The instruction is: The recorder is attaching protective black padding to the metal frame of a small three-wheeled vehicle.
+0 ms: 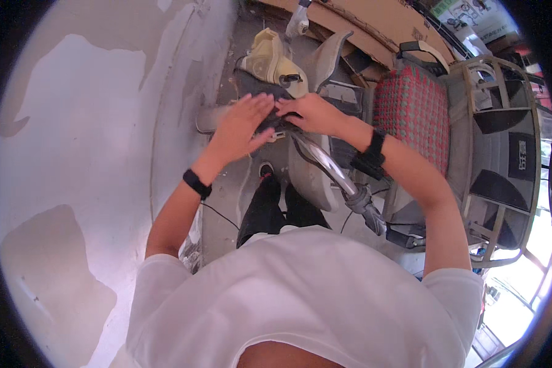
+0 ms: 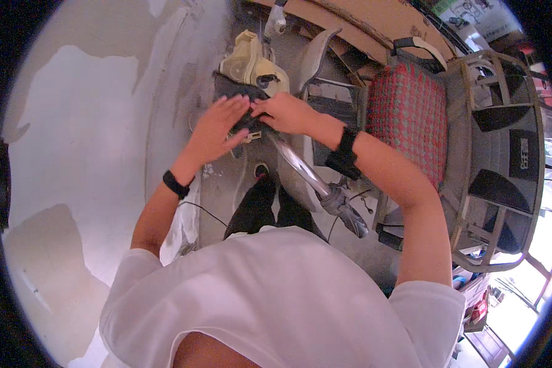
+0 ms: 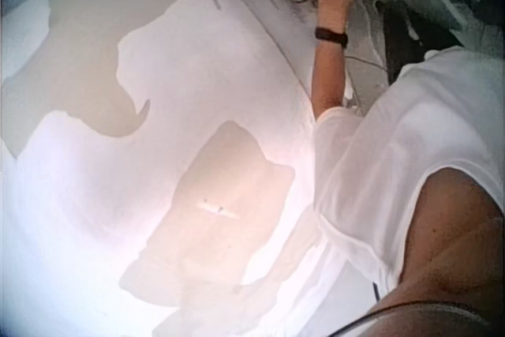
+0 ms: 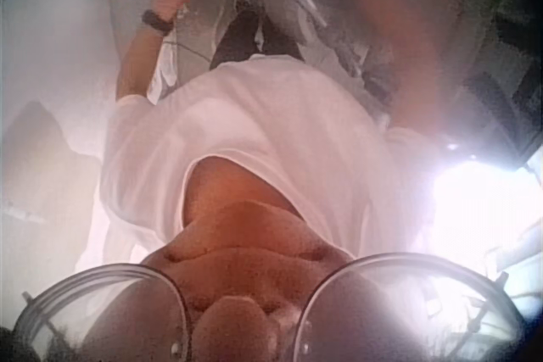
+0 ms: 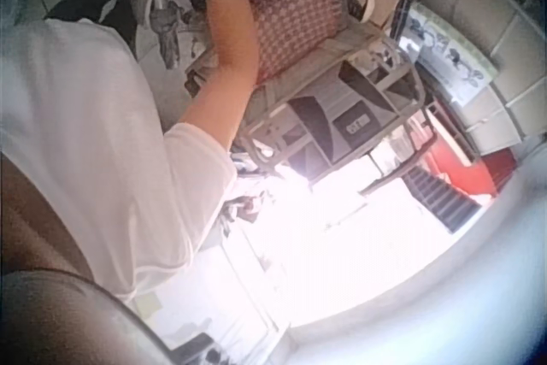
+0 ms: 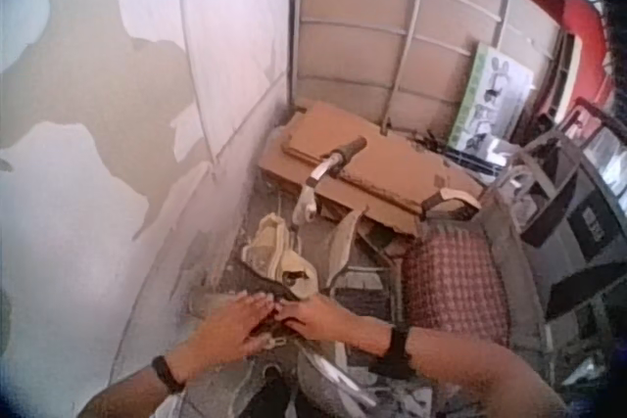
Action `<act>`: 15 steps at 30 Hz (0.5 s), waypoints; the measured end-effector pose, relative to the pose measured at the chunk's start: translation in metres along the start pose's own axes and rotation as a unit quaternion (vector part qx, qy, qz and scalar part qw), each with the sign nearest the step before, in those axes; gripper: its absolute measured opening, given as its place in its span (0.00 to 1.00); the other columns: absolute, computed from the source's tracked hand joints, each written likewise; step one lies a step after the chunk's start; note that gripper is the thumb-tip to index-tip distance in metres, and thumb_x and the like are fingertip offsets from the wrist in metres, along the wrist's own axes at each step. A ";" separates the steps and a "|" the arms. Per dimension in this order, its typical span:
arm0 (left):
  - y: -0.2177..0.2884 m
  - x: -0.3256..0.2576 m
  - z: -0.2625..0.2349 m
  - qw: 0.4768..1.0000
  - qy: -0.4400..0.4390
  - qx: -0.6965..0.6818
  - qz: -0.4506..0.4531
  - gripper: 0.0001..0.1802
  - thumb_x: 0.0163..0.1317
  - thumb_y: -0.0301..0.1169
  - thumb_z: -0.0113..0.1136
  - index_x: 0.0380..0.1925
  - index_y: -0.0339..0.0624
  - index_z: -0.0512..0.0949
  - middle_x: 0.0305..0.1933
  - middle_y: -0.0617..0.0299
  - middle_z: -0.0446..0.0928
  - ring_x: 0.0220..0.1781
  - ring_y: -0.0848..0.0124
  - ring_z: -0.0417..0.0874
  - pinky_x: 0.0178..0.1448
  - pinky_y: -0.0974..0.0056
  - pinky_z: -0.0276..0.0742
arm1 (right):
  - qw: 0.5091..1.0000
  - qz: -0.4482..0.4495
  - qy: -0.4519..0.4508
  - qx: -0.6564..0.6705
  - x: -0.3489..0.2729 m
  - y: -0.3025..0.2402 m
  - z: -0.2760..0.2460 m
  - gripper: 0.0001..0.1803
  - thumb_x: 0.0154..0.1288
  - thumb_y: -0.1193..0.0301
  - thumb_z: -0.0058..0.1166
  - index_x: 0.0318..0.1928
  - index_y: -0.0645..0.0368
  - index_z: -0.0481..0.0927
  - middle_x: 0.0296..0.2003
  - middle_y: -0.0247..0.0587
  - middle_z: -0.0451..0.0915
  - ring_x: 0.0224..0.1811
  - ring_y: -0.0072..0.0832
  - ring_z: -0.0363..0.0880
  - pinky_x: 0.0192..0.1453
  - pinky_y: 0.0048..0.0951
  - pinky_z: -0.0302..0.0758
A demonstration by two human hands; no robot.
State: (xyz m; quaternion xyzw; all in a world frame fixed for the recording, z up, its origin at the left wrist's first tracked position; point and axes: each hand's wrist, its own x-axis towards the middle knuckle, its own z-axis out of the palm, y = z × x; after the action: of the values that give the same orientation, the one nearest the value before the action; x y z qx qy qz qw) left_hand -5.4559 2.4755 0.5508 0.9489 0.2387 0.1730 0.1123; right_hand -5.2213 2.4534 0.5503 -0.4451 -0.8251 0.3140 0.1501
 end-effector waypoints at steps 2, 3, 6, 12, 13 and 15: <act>0.009 -0.012 -0.001 0.999 -0.021 -0.039 0.007 0.28 0.58 0.35 0.58 0.59 0.38 0.68 0.65 0.55 0.68 0.69 0.60 0.65 0.72 0.53 0.57 | 0.999 -0.002 -0.020 0.032 -0.006 -0.011 -0.007 0.11 0.57 0.76 0.56 0.43 0.59 0.81 0.46 0.48 0.80 0.52 0.38 0.78 0.54 0.38 0.73; 0.010 -0.016 0.001 0.999 -0.021 -0.033 0.022 0.28 0.55 0.34 0.60 0.57 0.38 0.70 0.62 0.55 0.70 0.66 0.59 0.67 0.70 0.53 0.60 | 0.997 -0.005 -0.060 0.049 -0.008 -0.016 -0.012 0.12 0.57 0.76 0.56 0.44 0.59 0.80 0.44 0.48 0.81 0.48 0.38 0.79 0.52 0.36 0.73; 0.011 -0.028 0.001 0.999 0.002 -0.018 0.026 0.27 0.48 0.31 0.64 0.51 0.39 0.73 0.57 0.56 0.72 0.60 0.60 0.72 0.64 0.55 0.65 | 0.988 -0.012 -0.091 0.120 -0.007 -0.047 -0.027 0.13 0.58 0.78 0.55 0.45 0.59 0.80 0.40 0.47 0.81 0.44 0.38 0.79 0.49 0.34 0.73; 0.028 -0.048 -0.010 0.991 0.116 -0.046 -0.043 0.24 0.41 0.25 0.66 0.43 0.43 0.76 0.48 0.58 0.75 0.48 0.59 0.76 0.51 0.56 0.72 | 0.973 -0.058 -0.019 0.224 -0.031 -0.068 -0.041 0.12 0.59 0.79 0.54 0.44 0.60 0.78 0.39 0.46 0.80 0.45 0.38 0.79 0.50 0.33 0.72; 0.031 -0.048 -0.018 0.983 0.151 -0.061 -0.087 0.24 0.40 0.24 0.66 0.42 0.43 0.77 0.47 0.58 0.76 0.47 0.59 0.77 0.50 0.57 0.73 | 0.969 -0.076 0.018 0.235 -0.037 -0.066 -0.044 0.11 0.59 0.78 0.53 0.44 0.61 0.78 0.39 0.46 0.80 0.44 0.39 0.79 0.50 0.34 0.72; 0.039 -0.026 -0.043 0.983 0.121 -0.070 -0.123 0.23 0.40 0.23 0.65 0.41 0.43 0.77 0.45 0.59 0.76 0.45 0.60 0.77 0.48 0.58 0.73 | 0.977 -0.058 0.074 0.193 -0.053 -0.056 -0.054 0.13 0.57 0.81 0.53 0.45 0.61 0.77 0.40 0.45 0.79 0.46 0.38 0.78 0.51 0.34 0.72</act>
State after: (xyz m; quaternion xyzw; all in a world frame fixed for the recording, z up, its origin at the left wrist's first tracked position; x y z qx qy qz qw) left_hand -5.4777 2.4341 0.5943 0.8743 0.3524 0.2877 0.1691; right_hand -5.1988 2.4080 0.6295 -0.3813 -0.7601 0.4239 0.3117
